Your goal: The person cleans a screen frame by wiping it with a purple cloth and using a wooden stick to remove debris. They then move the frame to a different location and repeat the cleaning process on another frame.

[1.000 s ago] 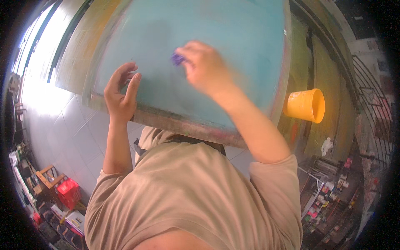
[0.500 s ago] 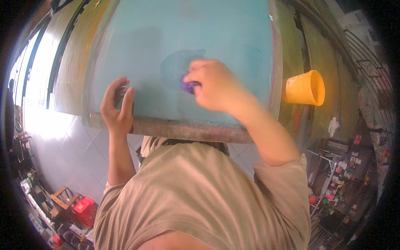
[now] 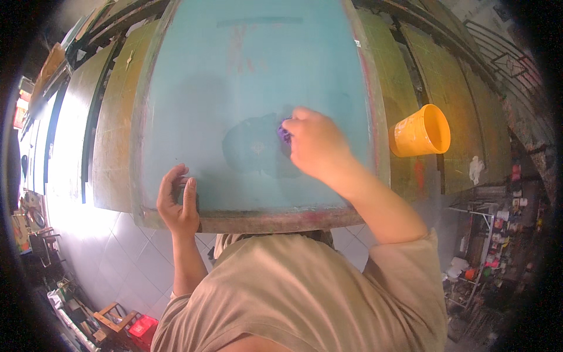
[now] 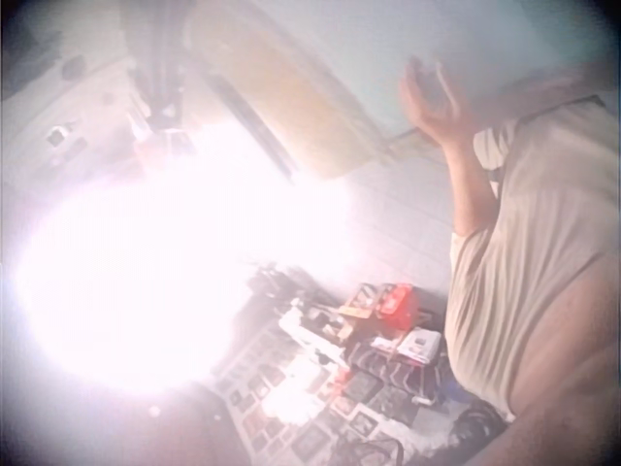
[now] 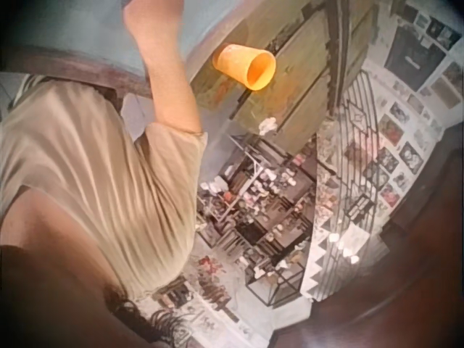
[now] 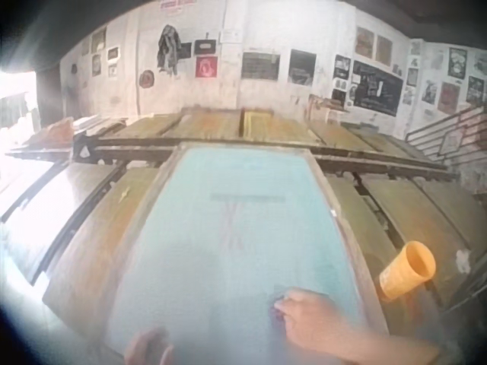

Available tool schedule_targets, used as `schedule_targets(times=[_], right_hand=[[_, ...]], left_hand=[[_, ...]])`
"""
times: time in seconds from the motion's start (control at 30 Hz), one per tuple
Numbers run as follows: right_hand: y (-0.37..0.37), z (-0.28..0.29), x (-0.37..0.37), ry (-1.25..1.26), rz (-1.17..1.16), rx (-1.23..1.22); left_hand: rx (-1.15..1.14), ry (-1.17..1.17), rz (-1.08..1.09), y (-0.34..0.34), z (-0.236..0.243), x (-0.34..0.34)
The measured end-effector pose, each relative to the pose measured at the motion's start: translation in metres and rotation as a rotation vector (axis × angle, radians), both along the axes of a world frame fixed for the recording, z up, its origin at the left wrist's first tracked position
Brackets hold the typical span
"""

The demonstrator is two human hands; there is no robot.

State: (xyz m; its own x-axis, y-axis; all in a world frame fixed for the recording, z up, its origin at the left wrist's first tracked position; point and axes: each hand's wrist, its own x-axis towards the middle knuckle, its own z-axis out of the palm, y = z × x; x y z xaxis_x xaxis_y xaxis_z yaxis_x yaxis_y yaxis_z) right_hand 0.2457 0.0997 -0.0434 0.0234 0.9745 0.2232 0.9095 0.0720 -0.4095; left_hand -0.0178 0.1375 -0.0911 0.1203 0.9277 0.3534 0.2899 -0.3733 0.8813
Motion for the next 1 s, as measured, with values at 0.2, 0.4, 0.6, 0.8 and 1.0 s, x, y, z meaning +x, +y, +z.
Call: schedule_targets(times=[0.2, 0.4, 0.6, 0.8, 1.0], right_hand=[[-0.004, 0.008, -0.035, 0.068, 0.189, -0.17], [0.017, -0.003, -0.054, 0.117, 0.063, 0.032], [0.007, 0.008, -0.07, 0.09, 0.145, -0.189], [0.026, -0.005, -0.058, 0.063, 0.041, 0.048], [0.007, 0.012, -0.054, 0.013, 0.145, -0.205]], left_hand=[[-0.019, -0.018, 0.019, 0.001, -0.004, -0.001], [-0.025, -0.009, 0.024, 0.0, 0.003, -0.007], [-0.015, -0.064, 0.01, 0.002, 0.001, -0.008], [0.022, -0.057, 0.001, 0.003, 0.001, -0.006], [0.06, 0.002, 0.022, 0.006, -0.003, -0.003]])
